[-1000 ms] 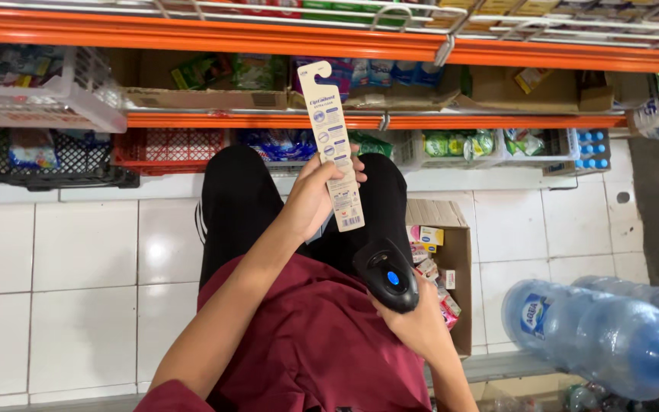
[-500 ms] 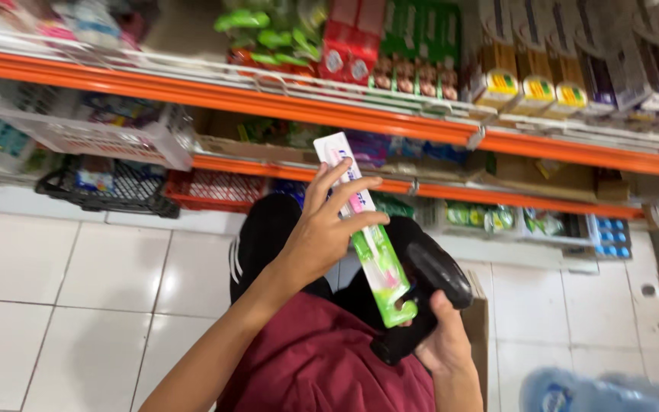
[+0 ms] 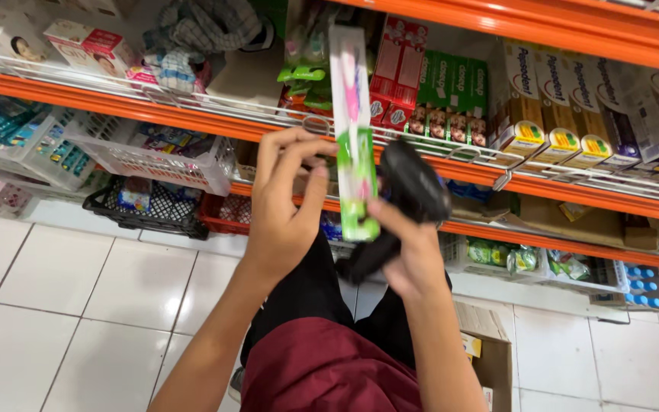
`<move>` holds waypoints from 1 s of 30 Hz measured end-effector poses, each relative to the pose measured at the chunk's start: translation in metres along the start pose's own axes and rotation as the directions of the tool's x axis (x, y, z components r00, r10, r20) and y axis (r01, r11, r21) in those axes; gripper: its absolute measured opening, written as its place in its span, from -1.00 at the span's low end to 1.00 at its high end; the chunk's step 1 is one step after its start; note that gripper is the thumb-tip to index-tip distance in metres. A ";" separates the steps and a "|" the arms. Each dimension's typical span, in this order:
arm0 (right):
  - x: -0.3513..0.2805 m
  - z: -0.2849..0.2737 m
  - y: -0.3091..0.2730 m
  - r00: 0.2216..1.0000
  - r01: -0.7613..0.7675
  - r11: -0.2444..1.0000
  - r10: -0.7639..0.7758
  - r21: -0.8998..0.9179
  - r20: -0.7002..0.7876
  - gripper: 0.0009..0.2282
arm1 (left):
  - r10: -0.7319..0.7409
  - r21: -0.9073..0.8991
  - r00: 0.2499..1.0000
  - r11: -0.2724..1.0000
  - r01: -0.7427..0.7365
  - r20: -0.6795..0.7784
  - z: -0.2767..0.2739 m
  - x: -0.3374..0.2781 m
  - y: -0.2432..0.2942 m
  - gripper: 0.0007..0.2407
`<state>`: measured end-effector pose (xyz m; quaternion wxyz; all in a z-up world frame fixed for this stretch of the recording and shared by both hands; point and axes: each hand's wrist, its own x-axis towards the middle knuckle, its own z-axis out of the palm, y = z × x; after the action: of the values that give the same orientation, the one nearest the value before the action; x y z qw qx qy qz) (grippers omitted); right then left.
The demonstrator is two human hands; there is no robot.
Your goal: The person scans barcodes on toothbrushes and soap boxes using a handheld barcode scanner, retrieving items from shelves and a cardboard box and placing them onto the retail shelves by hand.
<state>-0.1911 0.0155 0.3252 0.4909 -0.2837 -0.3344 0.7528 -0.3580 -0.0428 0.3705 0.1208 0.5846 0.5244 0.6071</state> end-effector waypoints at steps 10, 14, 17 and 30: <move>0.081 0.023 0.000 0.997 -0.048 0.971 0.031 0.236 0.075 -0.64 | 0.022 -0.268 0.986 0.961 -0.067 -0.166 0.041 0.056 -0.058 -0.80; 0.035 -0.015 0.002 0.999 -0.005 0.999 0.003 0.044 0.034 -0.65 | 0.014 -0.140 0.973 0.989 -0.048 -0.232 0.053 0.081 -0.071 -0.82; -0.012 -0.072 0.007 1.000 -0.017 0.995 0.017 -0.096 0.001 -0.62 | 0.082 0.074 0.976 0.995 -0.068 -0.200 0.054 0.080 -0.070 -0.81; -0.184 -0.520 0.152 0.522 -0.551 0.726 -0.084 -0.411 -0.849 -0.88 | -0.094 -0.154 0.850 0.967 0.201 0.518 0.280 -0.133 -0.056 -0.86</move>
<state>0.1842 -0.0835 -0.0957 0.3443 -0.7949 -0.2545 0.4299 -0.1119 0.0189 0.1838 0.3597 0.6659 0.4531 0.4711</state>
